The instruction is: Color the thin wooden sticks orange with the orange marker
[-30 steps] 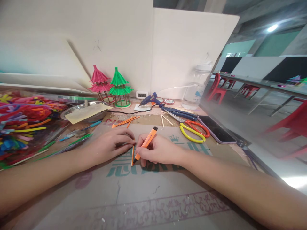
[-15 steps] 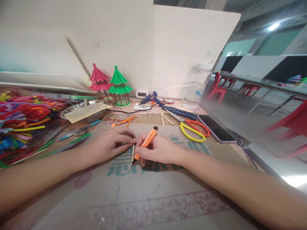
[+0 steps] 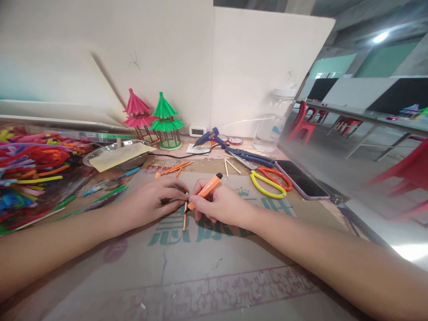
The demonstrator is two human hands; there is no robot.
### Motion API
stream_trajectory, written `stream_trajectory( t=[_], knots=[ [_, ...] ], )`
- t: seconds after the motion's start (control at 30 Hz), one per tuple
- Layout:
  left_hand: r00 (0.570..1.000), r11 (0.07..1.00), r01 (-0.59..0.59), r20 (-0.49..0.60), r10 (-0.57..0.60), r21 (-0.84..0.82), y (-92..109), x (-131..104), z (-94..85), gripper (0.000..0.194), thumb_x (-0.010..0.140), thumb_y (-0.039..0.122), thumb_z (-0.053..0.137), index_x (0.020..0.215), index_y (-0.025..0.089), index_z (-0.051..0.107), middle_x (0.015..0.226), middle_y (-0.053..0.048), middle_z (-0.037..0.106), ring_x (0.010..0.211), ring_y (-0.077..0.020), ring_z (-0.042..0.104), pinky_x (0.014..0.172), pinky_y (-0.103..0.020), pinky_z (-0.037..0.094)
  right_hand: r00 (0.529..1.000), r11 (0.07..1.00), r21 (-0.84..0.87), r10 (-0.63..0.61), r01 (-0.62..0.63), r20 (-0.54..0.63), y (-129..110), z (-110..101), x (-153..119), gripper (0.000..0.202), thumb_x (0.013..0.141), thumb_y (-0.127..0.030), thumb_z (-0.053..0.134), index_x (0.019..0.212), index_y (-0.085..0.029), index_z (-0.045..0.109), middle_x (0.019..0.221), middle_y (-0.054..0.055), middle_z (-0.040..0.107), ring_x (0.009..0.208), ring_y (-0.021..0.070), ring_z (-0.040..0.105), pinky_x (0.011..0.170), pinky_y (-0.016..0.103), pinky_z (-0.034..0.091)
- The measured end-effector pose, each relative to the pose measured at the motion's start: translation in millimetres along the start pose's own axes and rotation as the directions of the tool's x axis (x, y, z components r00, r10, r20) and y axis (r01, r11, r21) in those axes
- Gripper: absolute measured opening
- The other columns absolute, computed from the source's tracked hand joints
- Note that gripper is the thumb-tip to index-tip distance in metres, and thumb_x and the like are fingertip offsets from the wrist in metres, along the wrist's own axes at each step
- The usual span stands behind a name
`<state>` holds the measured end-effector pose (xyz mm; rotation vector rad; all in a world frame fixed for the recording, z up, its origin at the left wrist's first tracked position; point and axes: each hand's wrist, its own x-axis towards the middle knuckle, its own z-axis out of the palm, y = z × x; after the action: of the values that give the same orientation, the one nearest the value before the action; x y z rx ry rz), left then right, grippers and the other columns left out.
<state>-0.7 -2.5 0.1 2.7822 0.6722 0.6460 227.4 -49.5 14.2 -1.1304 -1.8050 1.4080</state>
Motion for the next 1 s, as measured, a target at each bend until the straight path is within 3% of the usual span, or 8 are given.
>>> stream_trajectory(
  t=[0.27, 0.57, 0.87, 1.0],
  knots=[
    [0.999, 0.999, 0.038, 0.033, -0.038, 0.007, 1.4, -0.5, -2.0, 0.02, 0.099, 0.025, 0.057, 0.105, 0.023, 0.076, 0.11, -0.007, 0.068, 0.103, -0.0218, 0.065, 0.089, -0.035, 0.05, 0.989, 0.998, 0.064, -0.002, -0.008, 0.149, -1.7, -1.8, -4.8, 0.014, 0.088, -0.028, 0.062, 0.079, -0.021, 0.052, 0.058, -0.004, 0.066, 0.049, 0.0085, 0.057, 0.045, 0.017, 0.041],
    [0.999, 1.0, 0.028, 0.029, -0.028, 0.011, 0.0, 0.0, -0.8, 0.019, 0.098, 0.024, 0.058, 0.105, 0.023, 0.075, 0.109, -0.006, 0.068, 0.104, -0.0214, 0.064, 0.089, -0.034, 0.05, 1.0, 1.0, -0.009, 0.014, -0.014, 0.01, -0.6, -0.9, -0.2, 0.012, 0.09, -0.027, 0.057, 0.082, -0.022, 0.049, 0.058, -0.006, 0.065, 0.037, 0.0057, 0.044, 0.037, 0.017, 0.032],
    [1.0, 1.0, 0.017, 0.026, -0.017, -0.003, 2.3, 0.8, -2.6, 0.021, 0.1, 0.025, 0.055, 0.103, 0.021, 0.075, 0.11, -0.008, 0.069, 0.102, -0.0211, 0.065, 0.089, -0.035, 0.051, 0.993, 0.998, 0.054, -0.021, 0.015, 0.114, -0.6, -2.4, -3.7, 0.013, 0.088, -0.027, 0.062, 0.082, -0.021, 0.053, 0.059, -0.004, 0.065, 0.048, 0.0079, 0.054, 0.045, 0.017, 0.039],
    [1.0, 1.0, 0.012, 0.013, -0.012, -0.002, 2.1, 0.6, -2.2, 0.019, 0.099, 0.024, 0.057, 0.102, 0.022, 0.075, 0.109, -0.007, 0.069, 0.102, -0.0206, 0.065, 0.089, -0.035, 0.051, 0.998, 1.0, 0.014, 0.0, -0.001, 0.057, -1.2, -2.2, -1.9, 0.012, 0.089, -0.027, 0.061, 0.082, -0.021, 0.052, 0.06, -0.005, 0.065, 0.042, 0.0062, 0.046, 0.041, 0.017, 0.035]
  ],
)
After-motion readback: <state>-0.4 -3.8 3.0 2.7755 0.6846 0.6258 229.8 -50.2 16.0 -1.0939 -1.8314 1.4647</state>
